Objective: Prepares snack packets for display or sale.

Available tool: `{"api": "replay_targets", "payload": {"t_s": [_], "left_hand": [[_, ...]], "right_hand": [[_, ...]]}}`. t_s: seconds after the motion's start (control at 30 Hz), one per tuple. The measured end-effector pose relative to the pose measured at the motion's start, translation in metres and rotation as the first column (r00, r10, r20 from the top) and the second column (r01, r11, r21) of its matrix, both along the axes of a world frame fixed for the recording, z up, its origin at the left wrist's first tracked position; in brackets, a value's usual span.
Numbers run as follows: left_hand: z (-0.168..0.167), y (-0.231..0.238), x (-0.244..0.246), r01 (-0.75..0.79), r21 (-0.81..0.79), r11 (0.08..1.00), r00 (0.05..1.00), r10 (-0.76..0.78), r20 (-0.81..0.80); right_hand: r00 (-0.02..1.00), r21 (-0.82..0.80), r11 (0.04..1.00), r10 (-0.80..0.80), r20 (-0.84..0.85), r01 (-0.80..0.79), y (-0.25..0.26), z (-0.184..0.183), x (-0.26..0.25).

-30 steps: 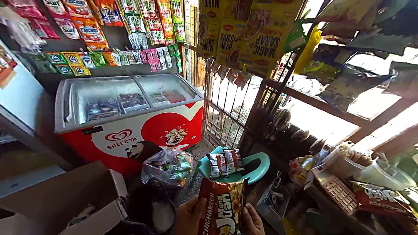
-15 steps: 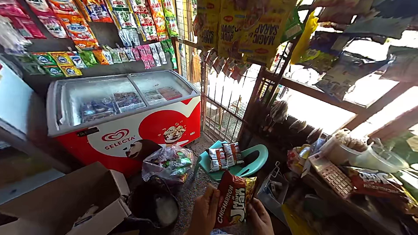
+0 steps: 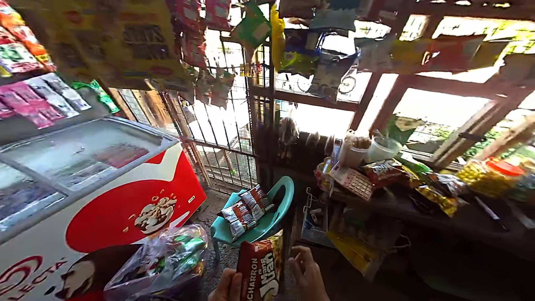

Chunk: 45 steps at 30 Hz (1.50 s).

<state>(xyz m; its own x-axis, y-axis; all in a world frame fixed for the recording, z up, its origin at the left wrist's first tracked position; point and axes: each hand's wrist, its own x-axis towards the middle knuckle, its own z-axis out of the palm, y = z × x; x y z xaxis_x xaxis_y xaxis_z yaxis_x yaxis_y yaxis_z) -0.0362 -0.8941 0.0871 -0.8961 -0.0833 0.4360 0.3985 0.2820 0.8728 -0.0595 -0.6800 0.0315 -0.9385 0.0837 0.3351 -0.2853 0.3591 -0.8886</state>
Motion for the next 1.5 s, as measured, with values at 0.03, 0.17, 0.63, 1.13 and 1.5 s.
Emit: {"api": "replay_targets", "payload": {"t_s": [0.03,0.17,0.63,1.13,1.5], "left_hand": [[0.001,-0.006,-0.004,0.033,-0.092,0.995,0.999,-0.032,0.010],[0.006,-0.011,-0.021,0.171,-0.353,0.920,0.984,-0.179,0.010],[-0.012,-0.005,-0.001,0.281,0.012,0.960,0.947,-0.280,0.158],[-0.007,0.010,0.010,0.041,0.228,0.973,0.950,-0.109,0.294],[-0.010,0.012,0.014,0.145,-0.157,0.977,0.989,-0.142,0.033]], "right_hand": [[1.000,-0.009,1.000,-0.021,0.007,0.021,0.006,0.001,-0.004],[0.967,0.031,0.986,0.167,-0.193,-0.164,0.020,0.035,-0.026],[0.916,-0.271,0.882,0.401,-0.001,-0.386,0.002,0.055,-0.029],[0.850,0.291,0.919,0.366,-0.378,-0.266,-0.032,0.035,-0.004],[0.893,0.185,0.936,0.344,-0.291,-0.300,-0.021,0.041,0.012]]}}
